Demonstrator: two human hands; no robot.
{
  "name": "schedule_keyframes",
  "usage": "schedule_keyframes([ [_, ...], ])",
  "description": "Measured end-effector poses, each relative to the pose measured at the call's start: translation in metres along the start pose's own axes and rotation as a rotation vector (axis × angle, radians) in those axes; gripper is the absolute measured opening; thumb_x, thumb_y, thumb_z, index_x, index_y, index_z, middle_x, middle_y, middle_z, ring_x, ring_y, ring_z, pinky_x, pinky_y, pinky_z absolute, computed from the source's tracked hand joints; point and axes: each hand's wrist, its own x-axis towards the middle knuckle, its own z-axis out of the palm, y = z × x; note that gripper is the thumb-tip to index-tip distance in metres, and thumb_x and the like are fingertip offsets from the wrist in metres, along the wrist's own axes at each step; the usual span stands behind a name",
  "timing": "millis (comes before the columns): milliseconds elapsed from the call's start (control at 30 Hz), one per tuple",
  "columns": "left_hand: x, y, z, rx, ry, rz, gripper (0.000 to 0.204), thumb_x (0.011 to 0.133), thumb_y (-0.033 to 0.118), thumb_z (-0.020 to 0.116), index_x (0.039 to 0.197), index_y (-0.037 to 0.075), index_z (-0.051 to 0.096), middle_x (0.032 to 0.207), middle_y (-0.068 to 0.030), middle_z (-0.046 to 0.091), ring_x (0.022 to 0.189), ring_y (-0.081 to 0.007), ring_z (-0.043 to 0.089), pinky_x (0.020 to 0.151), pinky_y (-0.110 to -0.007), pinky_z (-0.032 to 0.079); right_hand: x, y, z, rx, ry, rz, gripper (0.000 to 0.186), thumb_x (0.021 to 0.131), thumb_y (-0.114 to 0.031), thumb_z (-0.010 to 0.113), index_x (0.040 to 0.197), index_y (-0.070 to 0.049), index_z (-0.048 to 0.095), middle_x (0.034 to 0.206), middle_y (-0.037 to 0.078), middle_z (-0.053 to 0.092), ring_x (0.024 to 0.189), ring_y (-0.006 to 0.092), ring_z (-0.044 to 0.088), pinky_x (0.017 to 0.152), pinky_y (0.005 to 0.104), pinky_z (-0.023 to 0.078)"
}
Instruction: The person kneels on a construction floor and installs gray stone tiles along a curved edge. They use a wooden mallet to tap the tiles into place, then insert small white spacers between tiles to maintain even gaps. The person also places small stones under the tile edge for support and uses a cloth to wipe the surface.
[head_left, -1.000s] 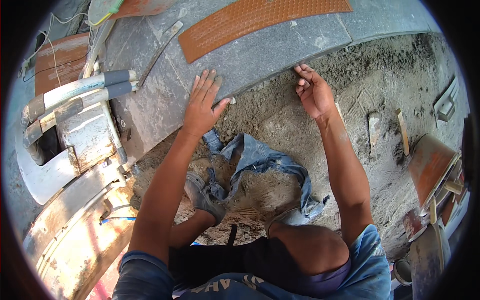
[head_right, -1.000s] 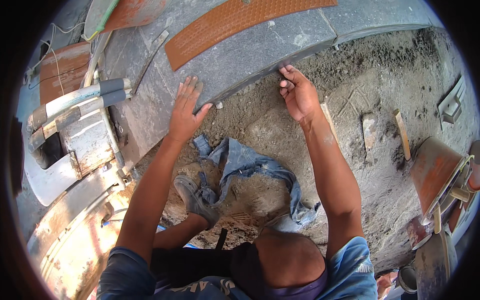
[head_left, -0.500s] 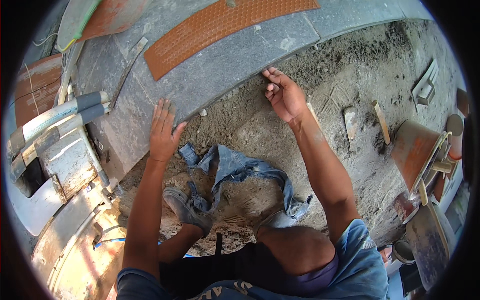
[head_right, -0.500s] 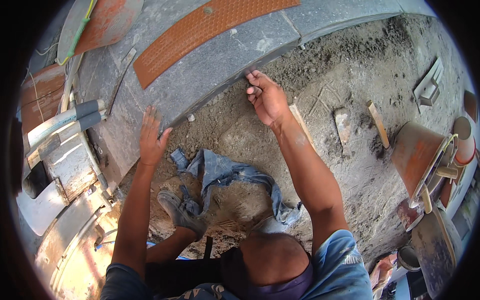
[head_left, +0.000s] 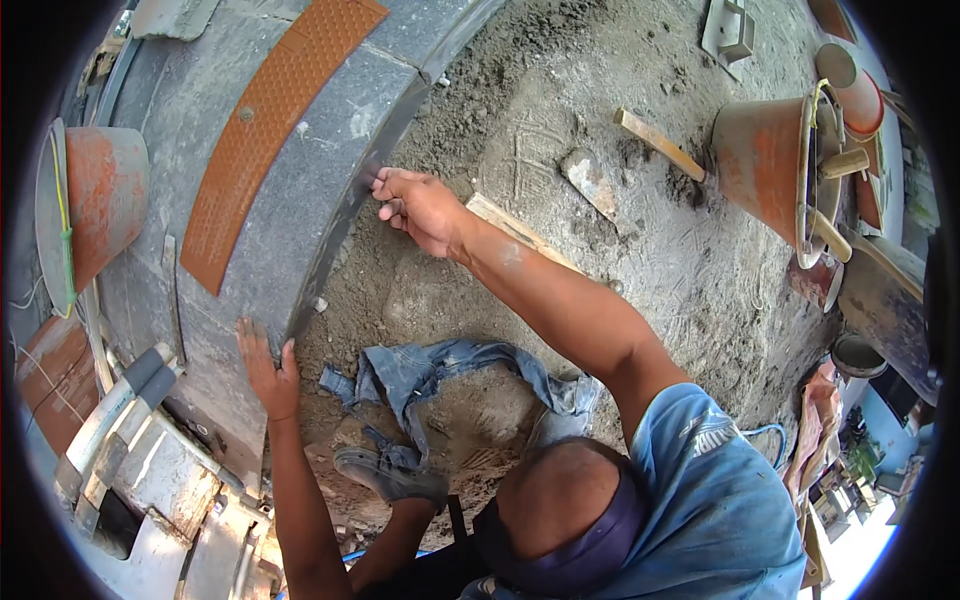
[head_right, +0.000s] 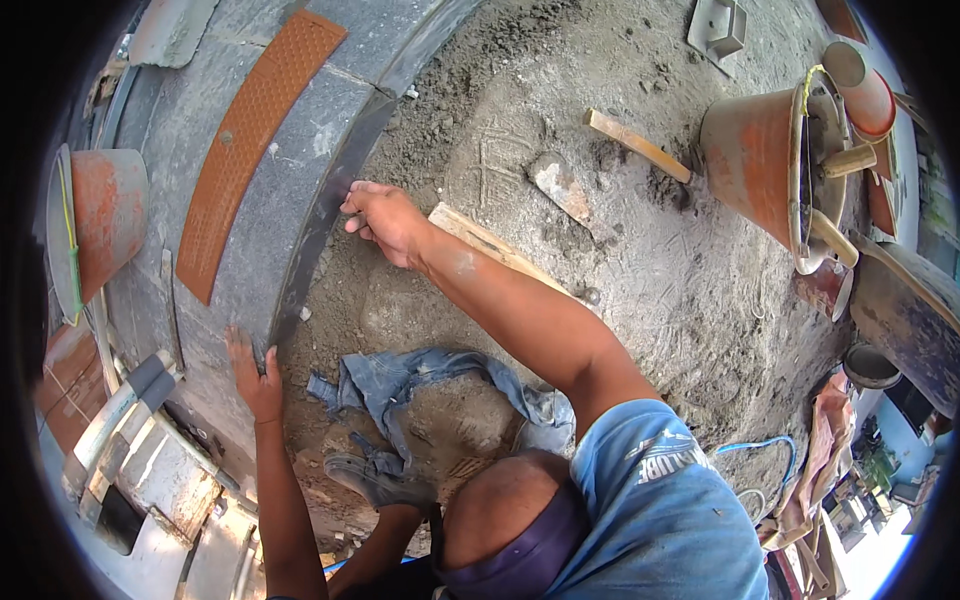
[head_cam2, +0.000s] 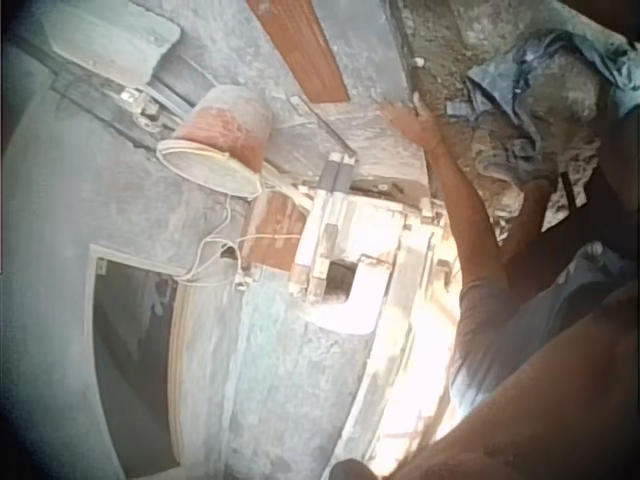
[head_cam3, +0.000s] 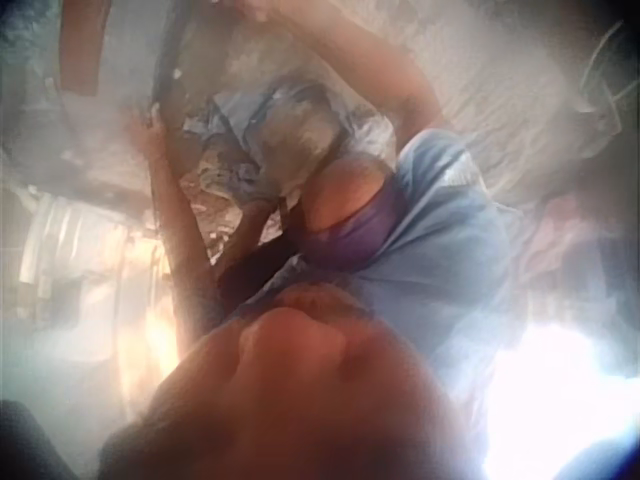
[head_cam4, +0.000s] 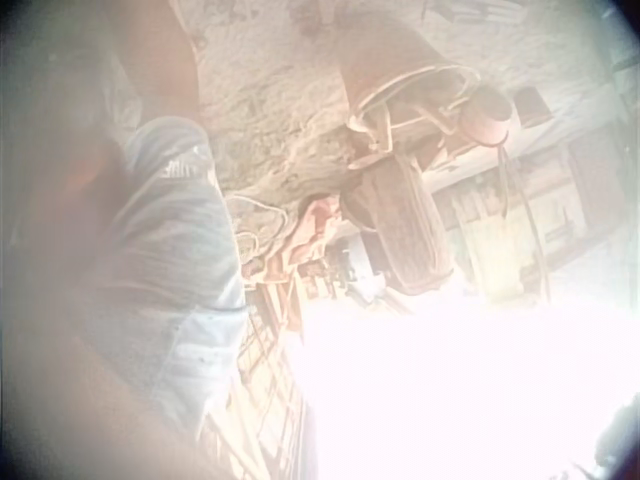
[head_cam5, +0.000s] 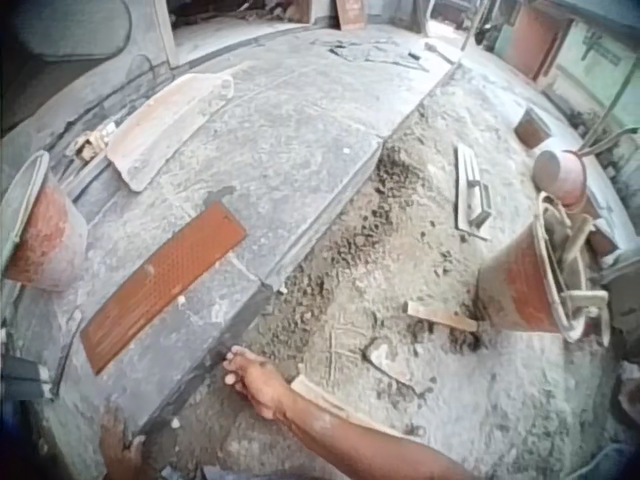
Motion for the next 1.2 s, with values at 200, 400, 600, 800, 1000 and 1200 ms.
schedule_keyframes([
  [200, -0.0009, -0.0010, 0.0026, 0.006, 0.005, 0.016, 0.051, 0.086, 0.020, 0.060, 0.129, -0.002, 0.042, 0.138, -0.0203, 0.038, 0.129, -0.0388, 0.033, 0.105, -0.047, 0.029, 0.0004, 0.0005, -0.0013, -0.015, 0.001, 0.021, 0.025, 0.080, -0.008, 0.056, 0.105, -0.007, 0.054, 0.085, -0.004, 0.054, 0.062, 0.0068, 0.049, 0.059, 0.0211, 0.038],
  [400, -0.0024, -0.0039, 0.0020, 0.014, 0.011, 0.017, 0.051, 0.087, 0.021, 0.060, 0.128, -0.003, 0.043, 0.136, -0.0209, 0.039, 0.128, -0.0393, 0.034, 0.105, -0.048, 0.030, -0.0005, -0.0013, 0.0014, -0.018, -0.009, 0.017, 0.005, 0.080, -0.008, 0.056, 0.084, -0.010, 0.057, 0.078, -0.003, 0.051, 0.060, 0.0073, 0.048, 0.055, 0.0206, 0.038],
  [600, -0.0008, -0.0022, 0.0035, 0.018, 0.019, 0.016, 0.050, 0.087, 0.020, 0.060, 0.128, -0.003, 0.044, 0.136, -0.0214, 0.040, 0.127, -0.0397, 0.035, 0.104, -0.048, 0.030, -0.0013, -0.0043, 0.0021, -0.010, -0.008, 0.018, 0.004, 0.079, -0.007, 0.056, 0.082, -0.010, 0.057, 0.077, -0.004, 0.051, 0.058, 0.0070, 0.047, 0.056, 0.0202, 0.039],
  [800, -0.0001, -0.0012, 0.0014, 0.025, 0.033, 0.023, 0.049, 0.086, 0.016, 0.060, 0.127, -0.004, 0.045, 0.136, -0.0209, 0.040, 0.128, -0.0374, 0.036, 0.105, -0.043, 0.030, -0.0046, -0.0065, 0.0035, 0.012, -0.017, 0.020, 0.005, 0.080, -0.006, 0.055, 0.081, -0.010, 0.056, 0.079, -0.004, 0.051, 0.058, 0.0063, 0.046, 0.056, 0.0198, 0.039],
  [1000, -0.0023, -0.0025, 0.0017, 0.020, 0.014, 0.002, 0.049, 0.086, 0.019, 0.060, 0.126, -0.004, 0.044, 0.135, -0.0227, 0.040, 0.128, -0.0406, 0.034, 0.105, -0.047, 0.029, -0.0042, -0.0053, 0.0027, 0.015, -0.035, 0.013, 0.005, 0.080, -0.006, 0.054, 0.080, -0.011, 0.055, 0.077, -0.004, 0.049, 0.059, 0.0062, 0.046, 0.056, 0.0201, 0.038],
  [1200, -0.0013, 0.0010, 0.0023, 0.009, 0.036, -0.021, 0.049, 0.084, 0.017, 0.061, 0.125, -0.003, 0.046, 0.135, -0.0223, 0.040, 0.127, -0.0386, 0.035, 0.105, -0.044, 0.030, -0.0022, -0.0002, -0.0020, 0.016, -0.060, 0.027, 0.006, 0.081, -0.006, 0.055, 0.086, -0.010, 0.055, 0.078, -0.005, 0.050, 0.059, 0.0062, 0.046, 0.057, 0.0207, 0.037],
])
